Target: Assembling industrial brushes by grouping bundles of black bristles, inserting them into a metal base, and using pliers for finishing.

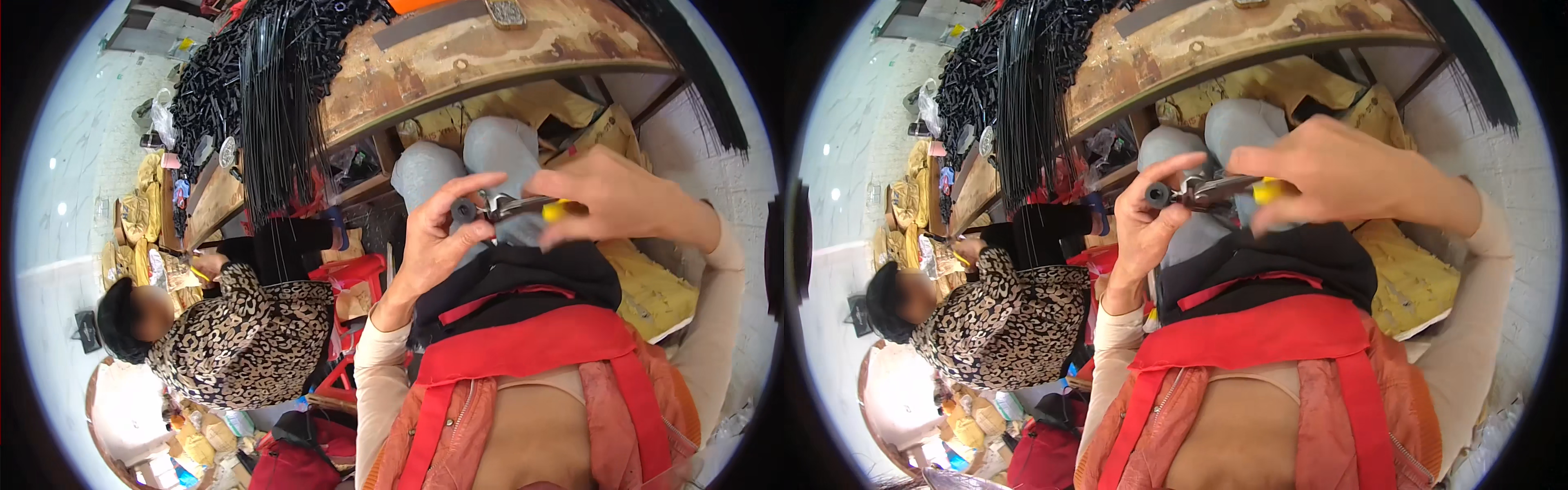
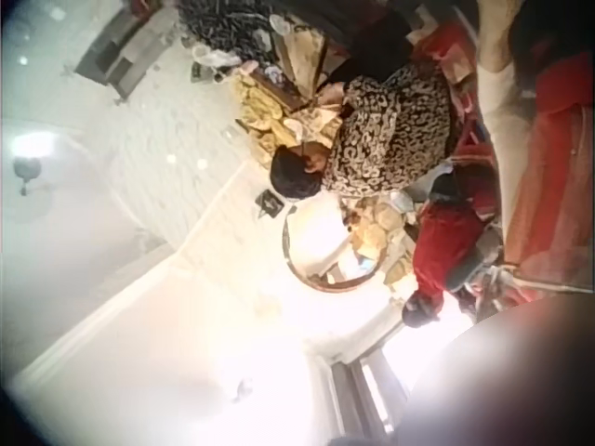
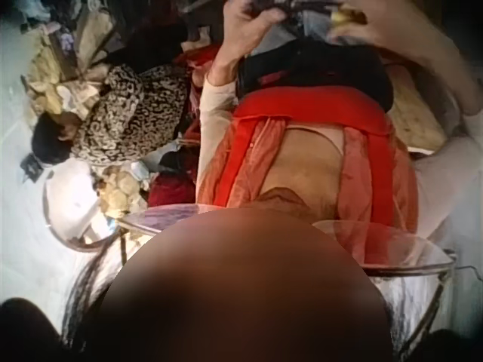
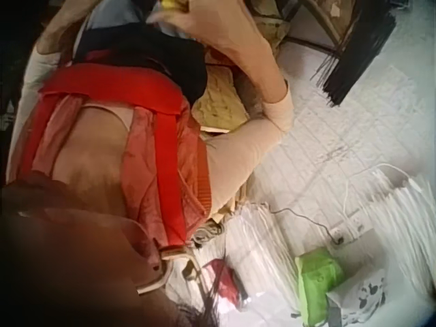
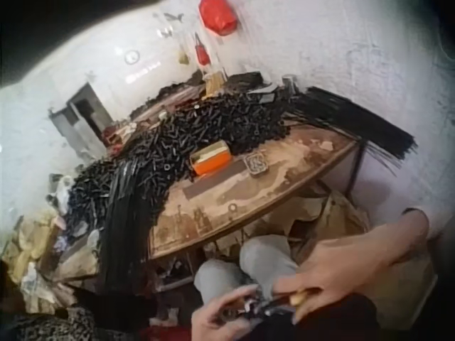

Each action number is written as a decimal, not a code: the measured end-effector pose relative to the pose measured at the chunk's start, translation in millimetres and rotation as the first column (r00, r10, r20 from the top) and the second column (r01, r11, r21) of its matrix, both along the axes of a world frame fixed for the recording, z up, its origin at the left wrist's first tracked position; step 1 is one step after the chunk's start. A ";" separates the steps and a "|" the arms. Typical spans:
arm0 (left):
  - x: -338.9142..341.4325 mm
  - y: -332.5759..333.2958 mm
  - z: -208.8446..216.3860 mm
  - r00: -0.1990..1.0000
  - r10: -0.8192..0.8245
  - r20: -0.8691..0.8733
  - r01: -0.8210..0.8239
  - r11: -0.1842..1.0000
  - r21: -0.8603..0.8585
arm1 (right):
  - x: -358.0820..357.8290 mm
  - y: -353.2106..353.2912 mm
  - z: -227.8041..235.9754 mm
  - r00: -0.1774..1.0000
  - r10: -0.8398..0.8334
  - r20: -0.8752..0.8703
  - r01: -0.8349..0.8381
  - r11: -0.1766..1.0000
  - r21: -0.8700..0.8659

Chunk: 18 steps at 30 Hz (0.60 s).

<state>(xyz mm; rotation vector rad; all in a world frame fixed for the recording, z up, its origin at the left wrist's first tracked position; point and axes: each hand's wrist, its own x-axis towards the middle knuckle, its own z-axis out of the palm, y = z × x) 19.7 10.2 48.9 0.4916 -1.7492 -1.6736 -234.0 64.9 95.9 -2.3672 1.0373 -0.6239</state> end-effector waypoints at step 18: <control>-0.2 4.9 7.8 0.996 -0.020 0.090 0.019 1.000 0.012 | 9.6 31.0 10.2 0.959 -0.225 0.173 -0.043 0.489 0.871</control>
